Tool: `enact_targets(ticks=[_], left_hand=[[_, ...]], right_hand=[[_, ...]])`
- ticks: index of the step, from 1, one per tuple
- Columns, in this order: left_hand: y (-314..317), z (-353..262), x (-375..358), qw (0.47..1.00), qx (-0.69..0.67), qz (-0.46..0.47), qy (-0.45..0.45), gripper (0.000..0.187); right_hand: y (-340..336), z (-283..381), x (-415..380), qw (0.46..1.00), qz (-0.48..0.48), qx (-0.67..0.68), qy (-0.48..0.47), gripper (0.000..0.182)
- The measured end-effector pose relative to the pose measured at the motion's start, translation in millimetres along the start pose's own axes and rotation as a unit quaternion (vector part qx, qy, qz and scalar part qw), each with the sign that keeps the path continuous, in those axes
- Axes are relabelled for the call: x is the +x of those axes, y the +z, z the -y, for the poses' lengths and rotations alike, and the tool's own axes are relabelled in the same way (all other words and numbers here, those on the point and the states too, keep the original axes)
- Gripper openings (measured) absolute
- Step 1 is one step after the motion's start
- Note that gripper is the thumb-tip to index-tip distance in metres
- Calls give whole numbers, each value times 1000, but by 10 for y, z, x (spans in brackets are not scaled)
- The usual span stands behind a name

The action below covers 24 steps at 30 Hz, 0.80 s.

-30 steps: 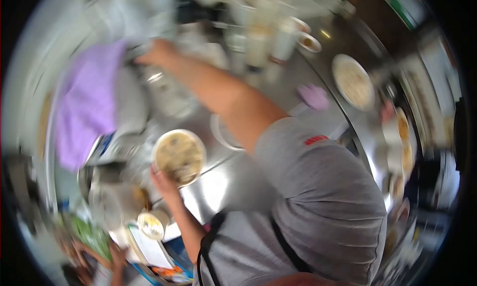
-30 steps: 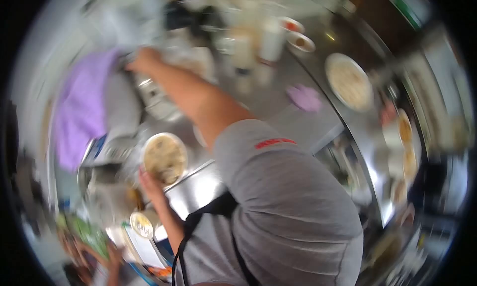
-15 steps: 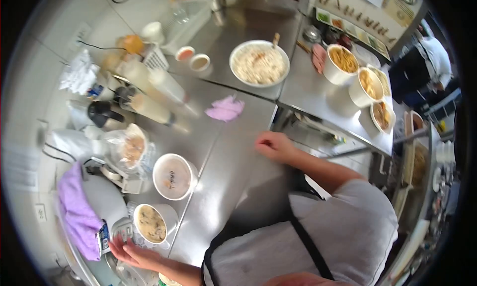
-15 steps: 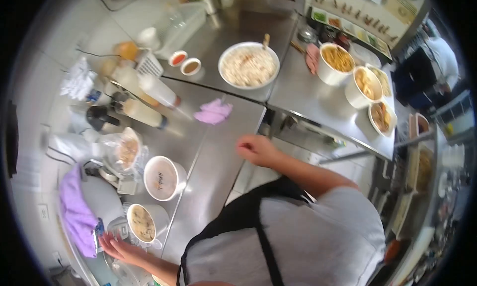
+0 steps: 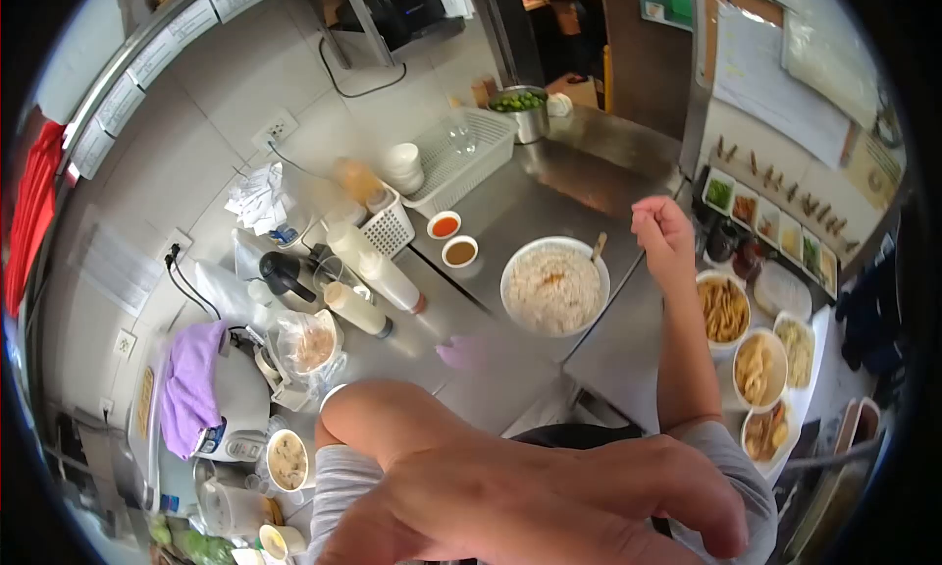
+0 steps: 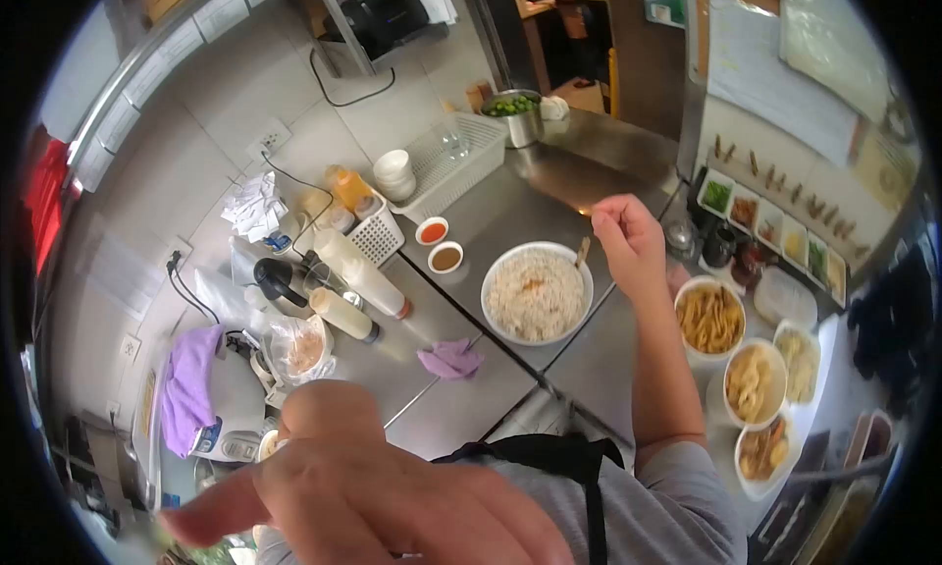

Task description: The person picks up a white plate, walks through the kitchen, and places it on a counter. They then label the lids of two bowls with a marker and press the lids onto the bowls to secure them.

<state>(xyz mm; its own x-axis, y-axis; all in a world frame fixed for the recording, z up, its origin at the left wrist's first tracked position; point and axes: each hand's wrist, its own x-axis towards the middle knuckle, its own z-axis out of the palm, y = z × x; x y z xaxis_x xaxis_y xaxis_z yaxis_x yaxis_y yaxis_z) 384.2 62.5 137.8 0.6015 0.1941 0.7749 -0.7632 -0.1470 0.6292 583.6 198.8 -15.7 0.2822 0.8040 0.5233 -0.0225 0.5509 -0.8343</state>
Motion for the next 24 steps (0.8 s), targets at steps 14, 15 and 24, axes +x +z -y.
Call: enact_targets(ticks=[14, 15, 24], left_hand=[[-1211, 196, 974, 980, 147, 98, -87, 57], [-1480, 179, 1074, 962, 202, 128, -134, 48], [-4472, 127, 1254, 496, 800, -165, -296, 34]], right_hand=[[-110, -1379, 2119, 972, 82, -95, 197, 14], [-231, -1893, 2170, 969, 72, -147, 185, 15], [-562, -2923, 1502, 694, 202, -601, 341, 57]])
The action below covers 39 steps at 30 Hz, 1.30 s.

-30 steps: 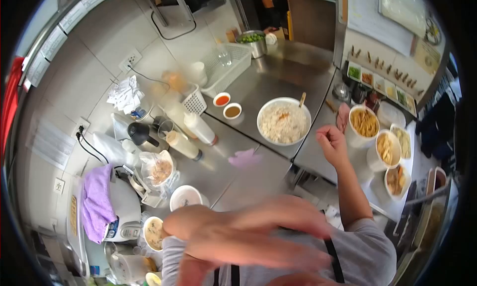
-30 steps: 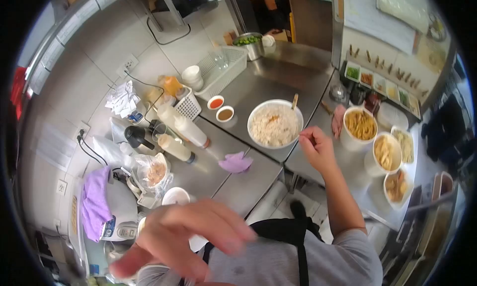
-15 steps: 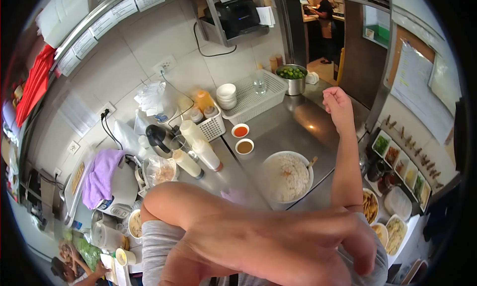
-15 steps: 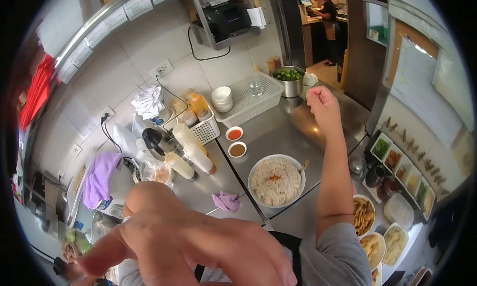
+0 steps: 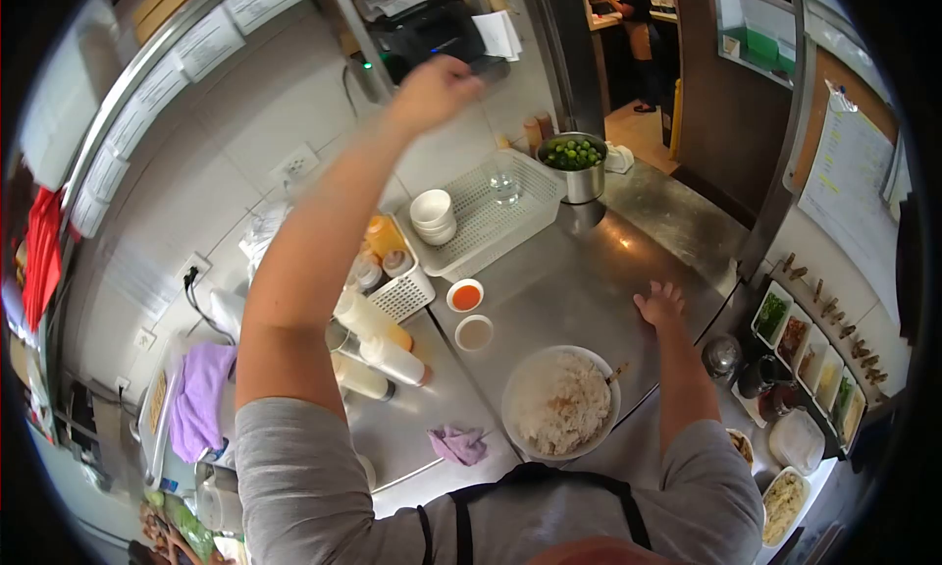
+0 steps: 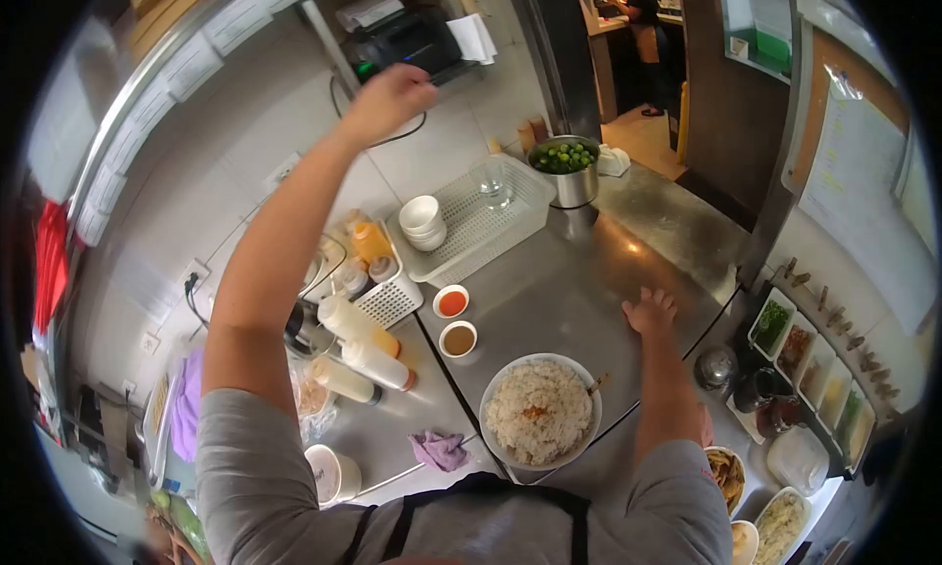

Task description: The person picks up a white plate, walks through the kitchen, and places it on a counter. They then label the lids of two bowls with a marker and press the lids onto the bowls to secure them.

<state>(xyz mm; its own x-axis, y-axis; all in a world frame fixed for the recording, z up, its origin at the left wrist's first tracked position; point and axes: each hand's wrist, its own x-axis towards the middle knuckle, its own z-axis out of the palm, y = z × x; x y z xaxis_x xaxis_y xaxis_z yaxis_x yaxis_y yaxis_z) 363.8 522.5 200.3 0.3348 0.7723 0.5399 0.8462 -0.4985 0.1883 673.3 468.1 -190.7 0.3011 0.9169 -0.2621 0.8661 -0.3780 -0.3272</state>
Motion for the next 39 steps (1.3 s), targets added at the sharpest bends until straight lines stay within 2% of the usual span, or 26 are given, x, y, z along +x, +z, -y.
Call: enact_targets(ticks=[1, 3, 5, 7, 9, 11, 12, 13, 15, 19, 21, 23, 25, 26, 28, 29, 30, 31, 32, 33, 36, 37, 39], left_hand=[[-26, 129, 169, 998, 30, -49, -26, 38], [2, 578, 601, 970, 134, -201, 9, 43], [-132, 762, 922, 966, 119, -227, -17, 41], [-167, 936, 1219, 937, 163, -302, -58, 40], [-278, 997, 1466, 955, 157, -169, -186, 42], [-240, 1393, 1761, 948, 60, -180, -254, 38], [-177, 1404, 1823, 933, -82, -233, -262, 36], [-134, 1429, 1853, 894, -220, -281, -269, 34], [-59, 1457, 1790, 916, -148, -320, -193, 30], [55, 1176, 1358, 916, 8, -401, -35, 22], [149, 976, 1034, 912, -130, -389, 10, 16], [149, 713, 573, 912, -202, -357, 26, 11], [140, 704, 135, 876, -411, -254, -13, 7], [100, 614, -111, 865, -438, -244, -35, 10], [8, 412, -626, 848, -471, -223, -90, 13], [-59, 327, -851, 843, -479, -213, -123, 14], [-109, 293, -1044, 837, -483, -216, -138, 14], [-139, 272, -1229, 830, -490, -218, -154, 14], [-168, 255, -1407, 822, -497, -218, -171, 14], [-205, 241, -1580, 818, -500, -223, -177, 14], [-357, 206, -2100, 812, -497, -233, -201, 15], [-408, 199, -2270, 812, -490, -241, -205, 15], [-506, 189, -2612, 813, -477, -257, -213, 15]], right_hand=[[29, 34, -5, 1000, 5, -10, 7, 60], [114, 55, -37, 1000, 3, -20, 13, 63], [159, 47, -45, 1000, -20, -18, 10, 63], [195, 41, -42, 999, -31, -30, 10, 62], [219, 38, -24, 998, -45, -44, 9, 61], [252, 31, -22, 996, -60, -60, 8, 61], [260, 28, -22, 996, -65, -60, 14, 61], [262, 41, -21, 996, -69, -60, 16, 61], [250, 73, -37, 995, -75, -58, 11, 61], [203, 90, -82, 995, -86, -58, 3, 62], [178, 100, -108, 996, -72, -59, 6, 62], [111, 139, -150, 998, -40, -55, 11, 63], [69, 129, -144, 996, -29, -80, 5, 61], [30, 131, -94, 995, -25, -92, 1, 59], [-162, 170, 192, 991, 102, -25, -86, 52], [-275, 345, 288, 982, 119, 20, -148, 50], [-398, 530, 373, 966, 142, 66, -207, 49], [-598, 861, 153, 944, 116, 146, -271, 47], [-800, 1193, -70, 911, 96, 217, -337, 45], [-1019, 1532, -442, 851, 138, 311, -400, 42], [-1468, 2303, -1530, 768, 248, 398, -436, 38], [-1457, 2479, -1748, 734, 278, 416, -460, 37], [-1340, 2817, -2094, 708, 314, 418, -474, 36]])
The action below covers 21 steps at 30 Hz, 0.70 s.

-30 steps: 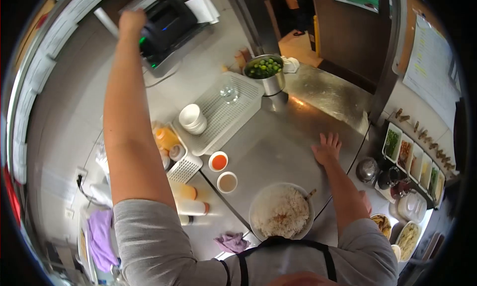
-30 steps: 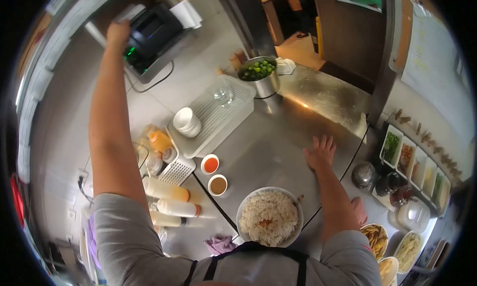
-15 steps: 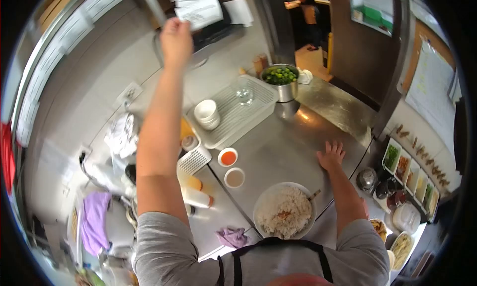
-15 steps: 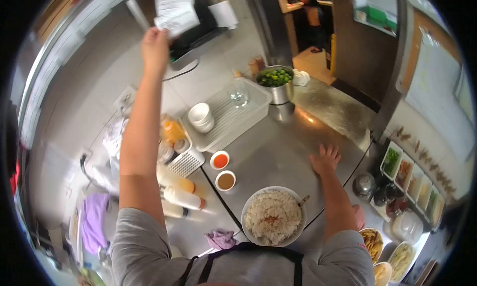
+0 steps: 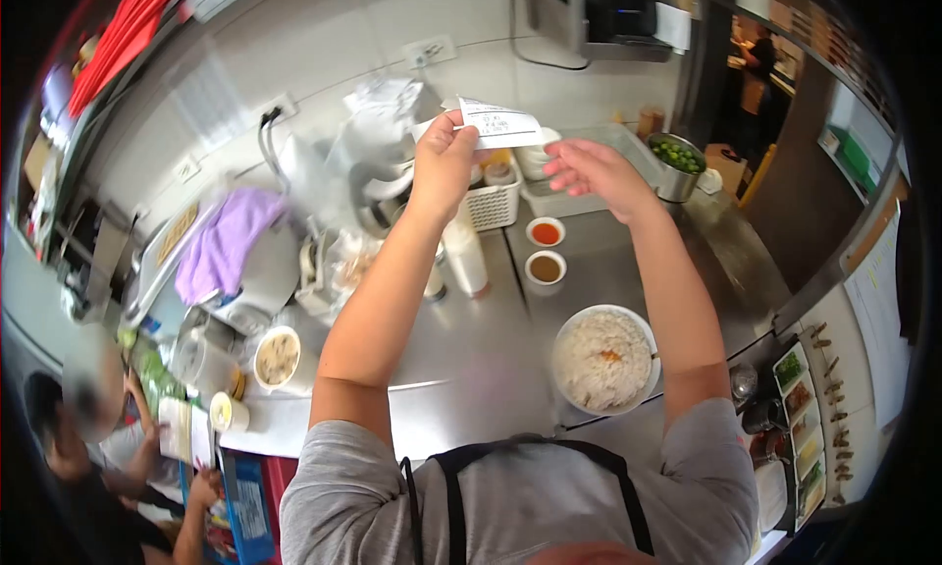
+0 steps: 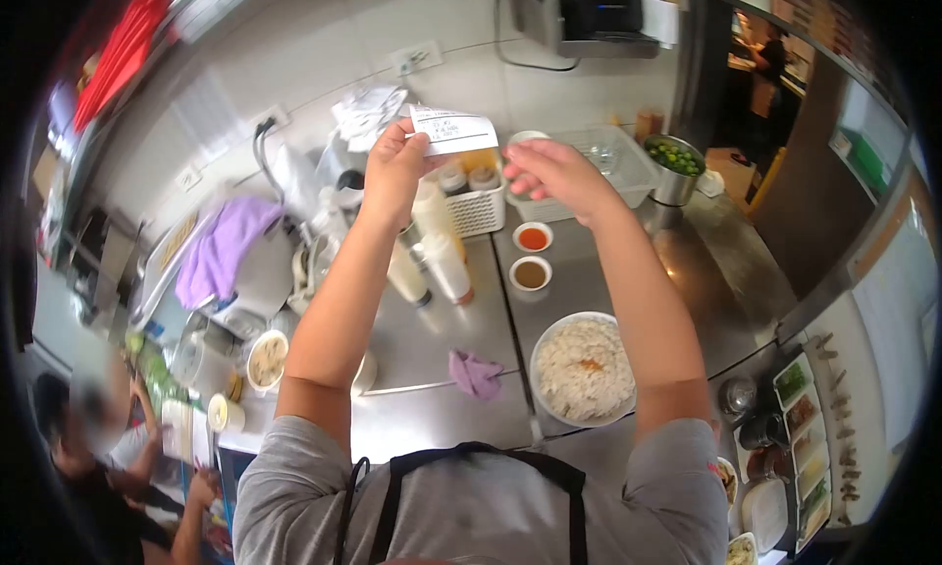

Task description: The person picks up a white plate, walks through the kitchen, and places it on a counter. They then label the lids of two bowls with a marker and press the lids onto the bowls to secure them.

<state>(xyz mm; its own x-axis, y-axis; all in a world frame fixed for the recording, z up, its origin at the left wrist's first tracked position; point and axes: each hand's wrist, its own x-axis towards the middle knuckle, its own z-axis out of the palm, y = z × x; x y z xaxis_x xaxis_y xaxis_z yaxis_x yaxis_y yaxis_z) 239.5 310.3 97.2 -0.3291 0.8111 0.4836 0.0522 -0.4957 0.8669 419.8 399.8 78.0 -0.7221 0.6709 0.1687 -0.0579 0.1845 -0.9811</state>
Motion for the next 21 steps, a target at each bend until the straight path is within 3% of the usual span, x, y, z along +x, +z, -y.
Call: enact_targets(ticks=[4, 5, 8, 10, 11, 12, 14, 16, 17, 18, 20, 21], left_hand=[[-561, -91, -499, 999, 21, -31, -7, 17], [-686, -139, -637, 999, 11, -39, -17, 20], [-1128, -174, -1020, 998, -5, -58, -39, 31], [-1449, -186, -1283, 982, -169, -13, -85, 55], [-1669, -286, -1398, 965, -199, 86, -149, 78], [-1882, -261, -1492, 924, -290, 128, -213, 88], [-2134, -380, -1637, 895, -371, 162, -186, 96], [-2285, -619, -1715, 881, -411, -18, -233, 101], [-2412, -652, -1720, 896, -389, -31, -213, 102], [-2587, -684, -1745, 887, -404, 12, -223, 89], [-2922, -648, -1740, 923, -336, 26, -185, 61], [-2957, -685, -1745, 937, -308, -10, -163, 55]], right_hand=[[870, 133, 147, 995, 53, 84, -3, 36], [1068, 144, 178, 990, 65, 122, 1, 29], [1642, 146, 281, 993, 94, 77, -7, 23], [1971, 286, 259, 988, 150, 35, -27, 21], [2150, 387, 208, 983, 181, 16, -37, 22], [2321, 480, 160, 976, 212, -3, -45, 23], [2621, 625, 47, 959, 280, -18, -44, 25], [2874, 688, 11, 942, 333, -39, -30, 27], [2986, 693, 5, 934, 353, -54, -17, 28], [3073, 703, 5, 926, 372, -68, -3, 28], [3199, 790, -18, 918, 370, -142, -28, 42], [3246, 788, 5, 917, 352, -181, -48, 47]])
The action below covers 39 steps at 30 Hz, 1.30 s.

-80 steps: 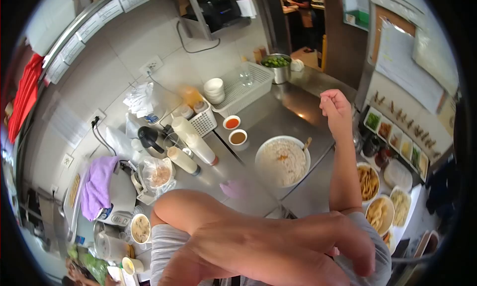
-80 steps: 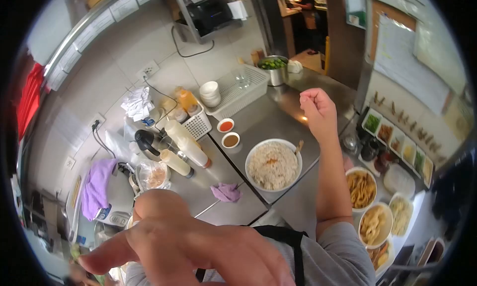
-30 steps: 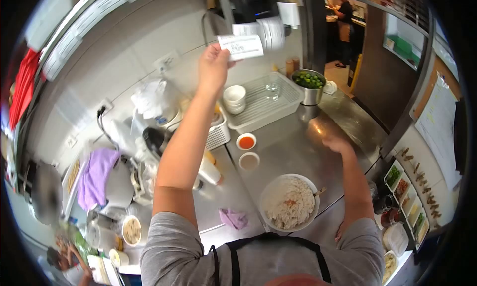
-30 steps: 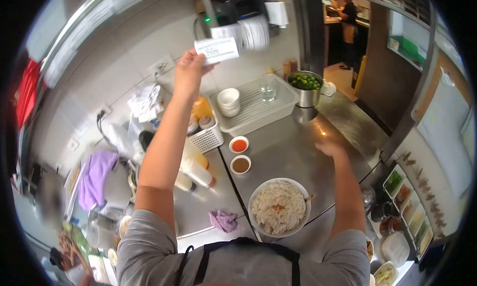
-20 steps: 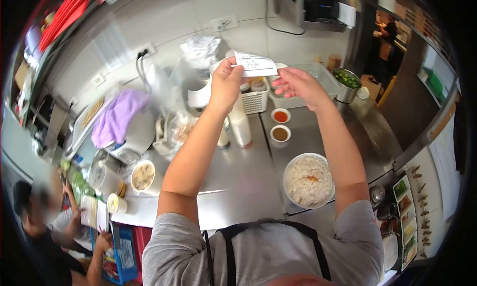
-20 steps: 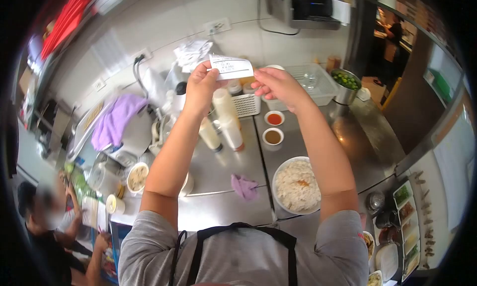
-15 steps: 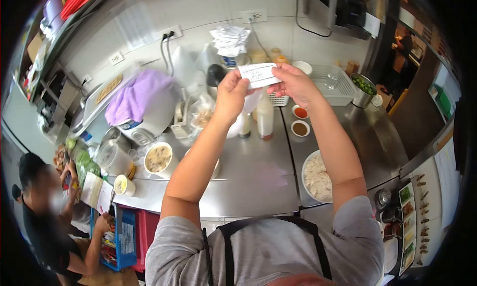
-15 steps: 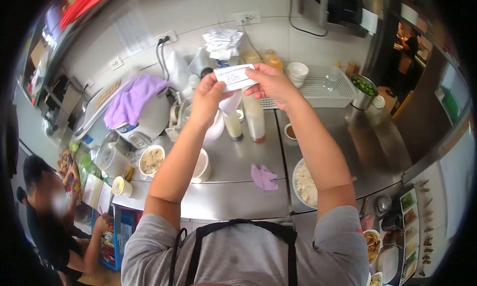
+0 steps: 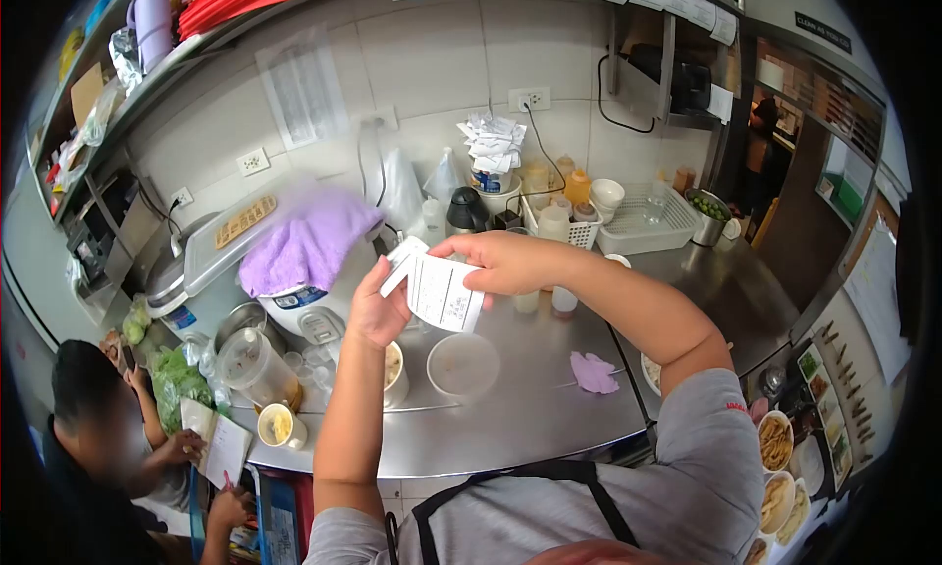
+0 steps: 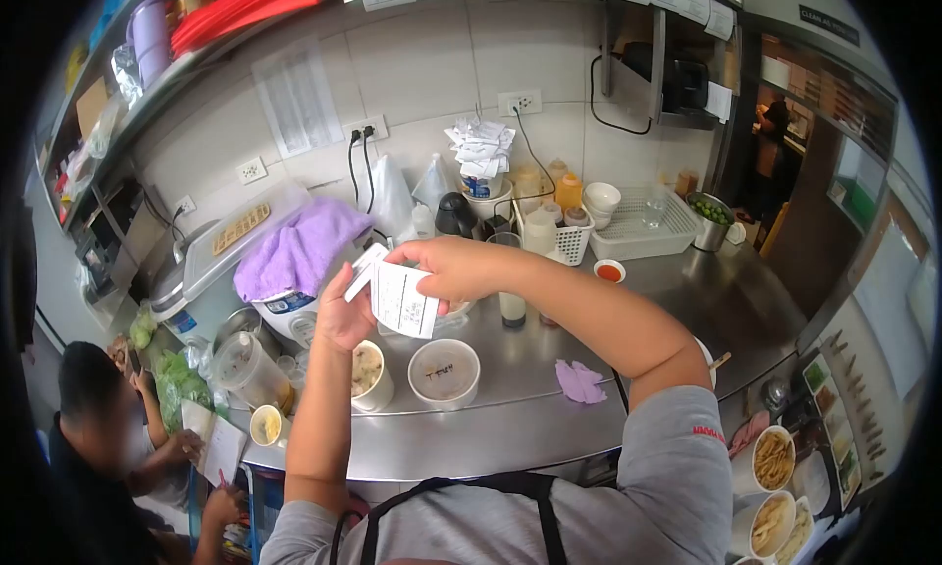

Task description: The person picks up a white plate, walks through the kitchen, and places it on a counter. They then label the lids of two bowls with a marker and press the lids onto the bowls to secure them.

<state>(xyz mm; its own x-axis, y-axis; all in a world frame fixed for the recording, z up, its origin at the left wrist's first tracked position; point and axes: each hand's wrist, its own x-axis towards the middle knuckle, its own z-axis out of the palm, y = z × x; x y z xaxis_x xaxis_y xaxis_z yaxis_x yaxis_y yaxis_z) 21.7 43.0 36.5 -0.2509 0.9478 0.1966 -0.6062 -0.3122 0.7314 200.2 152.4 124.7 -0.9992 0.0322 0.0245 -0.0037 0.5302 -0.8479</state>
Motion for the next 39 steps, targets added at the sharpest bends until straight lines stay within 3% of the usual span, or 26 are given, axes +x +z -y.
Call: enact_targets(ticks=[4, 7, 14, 18, 21, 23, 25, 26, 28, 29, 30, 32, 34, 35, 38, 39], left_hand=[[47, -185, -61, 991, 59, -72, 91, 40], [-77, -240, -10, 986, 73, -79, 124, 39], [96, -344, 214, 974, 124, -98, 163, 40], [400, -403, 571, 957, 203, -103, 179, 40], [552, -592, 993, 842, 445, -151, 263, 41], [449, -881, 1392, 580, 739, -186, 290, 42], [799, -1063, 1649, 406, 800, -49, 440, 32], [1022, -1138, 1776, 391, 829, -96, 389, 35], [1285, -1346, 2178, 295, 856, -95, 413, 39], [1371, -1479, 2425, 212, 848, -45, 483, 39], [1491, -1575, 2621, 136, 848, -50, 510, 38], [1811, -1741, 2817, 105, 865, -50, 488, 37], [1978, -1856, 2988, 208, 877, -34, 432, 42], [1951, -1877, 3080, 176, 873, -43, 453, 42], [1834, -1938, 3300, 102, 867, -48, 486, 46], [1779, -1897, 3332, 76, 839, -60, 535, 46]], right_hand=[[-27, 70, 163, 963, -93, -254, -22, 65], [-134, -53, 328, 860, -118, -495, -42, 68], [-783, -257, 483, 804, -259, -479, -237, 61], [-1164, -209, 436, 788, -284, -496, -228, 56], [-1497, -246, 407, 774, -348, -482, -219, 52], [-1765, -278, 351, 760, -410, -456, -217, 51], [-2092, -356, 334, 736, -484, -403, -248, 45], [-2262, -369, 323, 746, -505, -363, -237, 43], [-2556, -335, 274, 759, -545, -283, -216, 41], [-2634, -313, 234, 757, -554, -265, -222, 40], [-2696, -282, 190, 756, -563, -247, -227, 38], [-2766, -216, 85, 775, -557, -204, -216, 28], [-2814, -234, 60, 739, -577, -242, -251, 31], [-2834, -231, 53, 719, -586, -262, -267, 32], [-2691, -138, 9, 780, -566, -136, -231, 31], [-2664, -133, -6, 784, -566, -140, -211, 30]])
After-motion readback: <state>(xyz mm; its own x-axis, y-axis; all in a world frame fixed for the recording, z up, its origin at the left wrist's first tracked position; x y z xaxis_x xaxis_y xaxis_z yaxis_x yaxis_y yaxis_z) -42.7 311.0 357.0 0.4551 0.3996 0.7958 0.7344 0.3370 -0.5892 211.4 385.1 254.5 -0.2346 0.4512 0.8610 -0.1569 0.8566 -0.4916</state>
